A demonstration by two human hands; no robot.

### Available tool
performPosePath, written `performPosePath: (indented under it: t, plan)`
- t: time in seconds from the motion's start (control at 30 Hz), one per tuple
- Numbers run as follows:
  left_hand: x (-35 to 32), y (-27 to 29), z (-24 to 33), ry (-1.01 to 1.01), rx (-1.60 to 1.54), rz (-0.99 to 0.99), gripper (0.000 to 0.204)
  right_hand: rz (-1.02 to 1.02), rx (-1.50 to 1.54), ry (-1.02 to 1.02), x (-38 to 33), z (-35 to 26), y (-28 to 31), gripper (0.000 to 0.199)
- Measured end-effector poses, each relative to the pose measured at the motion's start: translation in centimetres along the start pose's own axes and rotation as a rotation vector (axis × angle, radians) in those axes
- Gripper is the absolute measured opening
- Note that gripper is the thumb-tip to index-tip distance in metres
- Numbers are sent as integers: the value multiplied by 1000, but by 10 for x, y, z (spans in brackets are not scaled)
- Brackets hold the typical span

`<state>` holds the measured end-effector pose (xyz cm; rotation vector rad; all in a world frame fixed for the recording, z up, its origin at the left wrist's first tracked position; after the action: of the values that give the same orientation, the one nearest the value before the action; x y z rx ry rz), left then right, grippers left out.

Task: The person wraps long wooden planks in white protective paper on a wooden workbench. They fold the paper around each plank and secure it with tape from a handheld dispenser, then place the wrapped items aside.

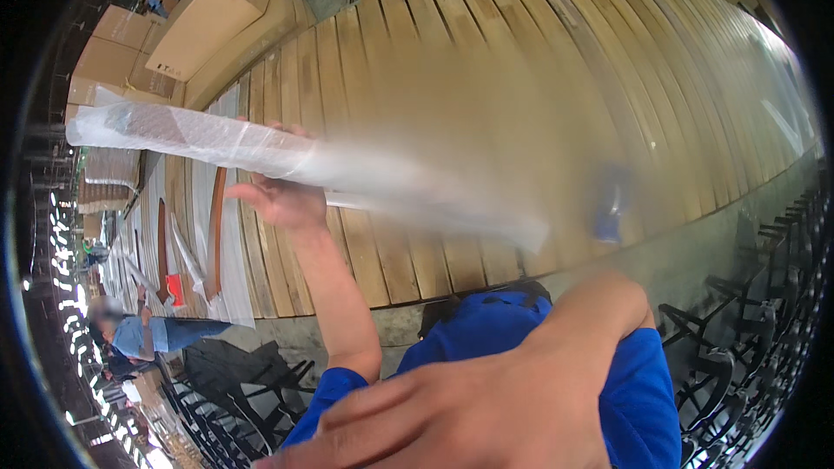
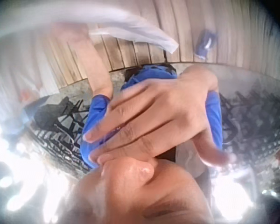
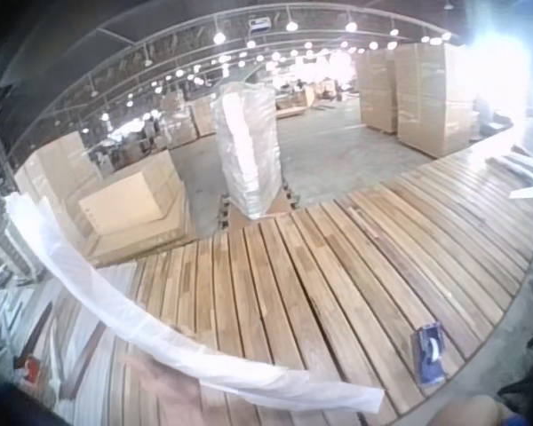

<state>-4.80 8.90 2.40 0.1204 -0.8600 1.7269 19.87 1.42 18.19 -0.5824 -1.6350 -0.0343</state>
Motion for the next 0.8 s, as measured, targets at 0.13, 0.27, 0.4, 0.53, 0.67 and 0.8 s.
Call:
performPosePath:
  t: [0.13,0.27,0.4,0.53,0.67,0.8]
  plan:
    - [-8,-7,-22,72,-31,44,99,-64,110,-83,12,-4,31,121]
    - [-9,0,-37,62,-174,-168,101,-168,258,-241,21,7,43,105]
    - [-28,10,-68,223,-102,345,92,-377,84,-267,7,24,102,60]
    - [-77,40,-103,438,-176,475,79,-84,-622,-695,-63,72,155,75]
    - [-67,66,-167,699,27,76,58,-187,-923,-1293,-172,113,208,110]
    - [-116,100,-255,713,335,-342,46,-49,-917,-1522,-242,119,223,89]
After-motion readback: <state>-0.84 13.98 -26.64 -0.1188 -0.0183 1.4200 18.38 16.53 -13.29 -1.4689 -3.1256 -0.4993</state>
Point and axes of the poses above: each hand's wrist, its own x-axis towards the middle knuckle, its own y-axis out of the back of the hand, z = x × y, the point moved 4 cm from there along x, towards the middle knuckle, and after that the axes turned 10 degrees about -z, right-handed, at the moved point
